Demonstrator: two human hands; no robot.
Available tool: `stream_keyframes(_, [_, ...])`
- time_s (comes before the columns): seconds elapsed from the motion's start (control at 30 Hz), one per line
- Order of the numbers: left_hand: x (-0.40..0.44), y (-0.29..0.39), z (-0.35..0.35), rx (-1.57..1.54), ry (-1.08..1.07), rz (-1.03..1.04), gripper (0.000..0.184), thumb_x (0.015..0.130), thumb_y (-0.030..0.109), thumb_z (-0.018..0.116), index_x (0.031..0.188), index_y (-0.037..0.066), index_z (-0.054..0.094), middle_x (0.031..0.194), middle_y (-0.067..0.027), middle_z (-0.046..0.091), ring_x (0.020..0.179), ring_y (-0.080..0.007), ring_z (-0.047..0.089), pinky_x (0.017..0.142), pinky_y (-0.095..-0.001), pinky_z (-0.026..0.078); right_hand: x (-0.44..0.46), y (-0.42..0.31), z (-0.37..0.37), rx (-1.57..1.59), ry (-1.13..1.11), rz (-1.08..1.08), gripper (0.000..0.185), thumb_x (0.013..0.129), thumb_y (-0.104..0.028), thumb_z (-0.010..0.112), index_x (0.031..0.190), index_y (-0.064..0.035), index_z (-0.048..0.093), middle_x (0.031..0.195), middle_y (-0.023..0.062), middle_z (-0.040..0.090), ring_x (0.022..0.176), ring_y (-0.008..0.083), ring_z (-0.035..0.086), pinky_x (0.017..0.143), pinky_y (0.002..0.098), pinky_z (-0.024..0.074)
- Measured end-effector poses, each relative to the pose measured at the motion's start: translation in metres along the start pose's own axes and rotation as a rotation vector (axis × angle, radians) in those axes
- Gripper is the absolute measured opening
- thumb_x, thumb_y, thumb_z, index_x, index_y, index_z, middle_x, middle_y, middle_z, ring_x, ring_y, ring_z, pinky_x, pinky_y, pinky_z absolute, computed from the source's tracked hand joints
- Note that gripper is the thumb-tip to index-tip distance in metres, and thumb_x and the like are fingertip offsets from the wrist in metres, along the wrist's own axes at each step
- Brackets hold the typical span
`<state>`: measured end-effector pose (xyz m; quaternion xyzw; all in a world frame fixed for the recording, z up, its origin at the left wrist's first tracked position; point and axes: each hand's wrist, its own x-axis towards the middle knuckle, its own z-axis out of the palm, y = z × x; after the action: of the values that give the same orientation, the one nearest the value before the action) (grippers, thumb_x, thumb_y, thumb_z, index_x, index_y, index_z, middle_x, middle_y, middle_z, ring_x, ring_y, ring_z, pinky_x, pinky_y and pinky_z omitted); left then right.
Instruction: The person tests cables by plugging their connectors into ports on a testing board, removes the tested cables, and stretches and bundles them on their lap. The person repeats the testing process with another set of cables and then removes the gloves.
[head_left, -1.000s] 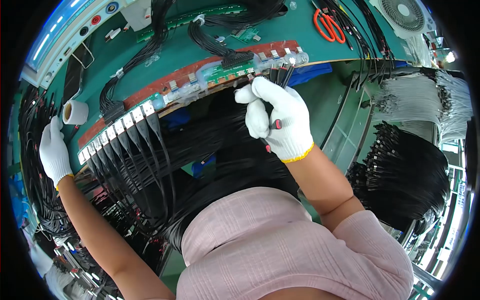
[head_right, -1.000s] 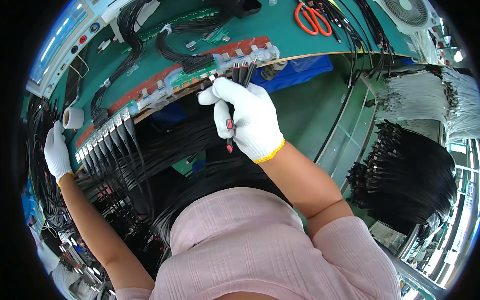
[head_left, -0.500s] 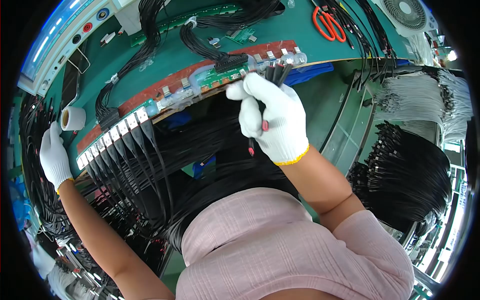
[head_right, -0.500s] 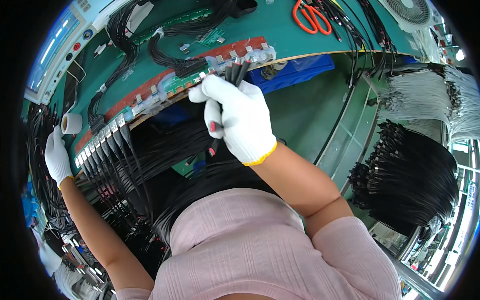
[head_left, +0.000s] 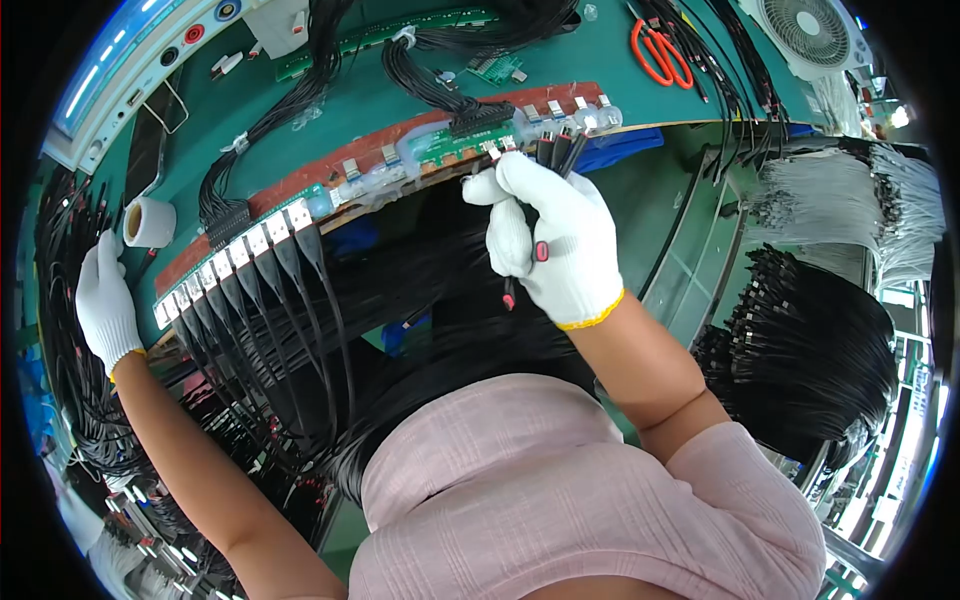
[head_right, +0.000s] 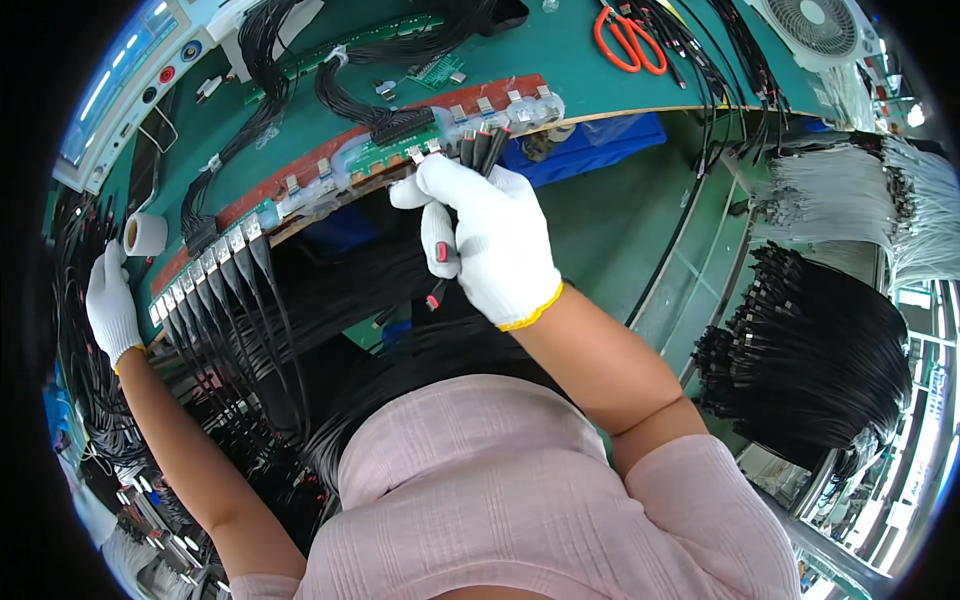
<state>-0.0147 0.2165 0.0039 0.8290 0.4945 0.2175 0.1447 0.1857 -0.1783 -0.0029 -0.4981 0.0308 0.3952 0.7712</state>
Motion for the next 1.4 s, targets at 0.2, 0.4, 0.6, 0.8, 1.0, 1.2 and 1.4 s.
stream_keyframes(0.2, [0.001,0.001,0.002,-0.009,0.014,-0.023,0.044,0.094,0.041,0.051,0.109,0.003,0.066,0.082,-0.0060,0.062,0.076,-0.0129,0.054,0.074,-0.0278,0.043,-0.007,-0.003,0.001,-0.079,0.154,-0.142,0.020,0.087,-0.015,0.065,0.097,0.0027,0.062,0.073,0.0082,0.063,0.059,0.0148,0.059,0.055,0.0260,0.0478])
stream_keyframes(0.4, [0.002,0.000,0.001,0.019,0.000,-0.020,0.045,0.094,0.042,0.051,0.111,0.003,0.066,0.082,-0.0064,0.063,0.076,-0.0134,0.054,0.075,-0.0284,0.043,-0.014,-0.001,-0.005,-0.193,0.100,-0.079,0.025,0.088,-0.019,0.064,0.095,0.0055,0.063,0.079,0.0149,0.066,0.065,0.0186,0.065,0.059,0.0279,0.0518])
stream_keyframes(0.6, [-0.001,0.001,0.002,-0.010,0.028,-0.027,0.045,0.094,0.042,0.051,0.110,0.002,0.066,0.081,-0.0066,0.061,0.075,-0.0139,0.054,0.074,-0.0287,0.043,-0.016,-0.006,0.001,-0.195,0.076,0.017,0.028,0.086,-0.021,0.061,0.088,0.0061,0.063,0.054,0.0033,0.048,0.041,0.0097,0.042,0.038,0.0252,0.0297])
stream_keyframes(0.8, [0.006,-0.006,0.002,-0.026,0.003,-0.001,0.045,0.093,0.042,0.052,0.109,0.003,0.067,0.083,-0.0059,0.063,0.076,-0.0136,0.055,0.074,-0.0280,0.043,0.005,-0.004,-0.009,0.023,-0.039,0.039,0.025,0.089,-0.018,0.060,0.095,0.0067,0.062,0.061,0.0090,0.057,0.043,0.0140,0.047,0.042,0.0263,0.0369])
stream_keyframes(1.0, [-0.002,0.001,0.000,-0.054,0.020,-0.019,0.046,0.092,0.043,0.051,0.106,0.003,0.068,0.083,-0.0058,0.063,0.076,-0.0134,0.054,0.074,-0.0276,0.043,0.003,-0.003,0.000,-0.131,0.068,-0.074,0.024,0.089,-0.017,0.061,0.094,0.0061,0.062,0.073,0.0119,0.064,0.048,0.0139,0.051,0.042,0.0255,0.0383])
stream_keyframes(1.2, [0.001,-0.003,0.000,-0.038,0.011,-0.019,0.044,0.093,0.042,0.053,0.109,0.004,0.067,0.079,-0.0029,0.060,0.073,-0.0100,0.051,0.071,-0.0259,0.041,0.004,-0.002,0.004,-0.098,0.089,-0.120,0.025,0.090,-0.018,0.060,0.090,0.0059,0.064,0.063,0.0079,0.060,0.044,0.0125,0.047,0.041,0.0252,0.0350])
stream_keyframes(1.4, [0.000,0.002,-0.001,-0.023,0.029,-0.035,0.045,0.094,0.042,0.052,0.109,0.002,0.066,0.080,-0.0042,0.060,0.073,-0.0109,0.051,0.071,-0.0270,0.042,-0.004,-0.006,0.006,-0.174,0.107,-0.097,0.026,0.092,-0.017,0.057,0.095,0.0078,0.061,0.071,0.0120,0.064,0.040,0.0113,0.043,0.038,0.0255,0.0315])
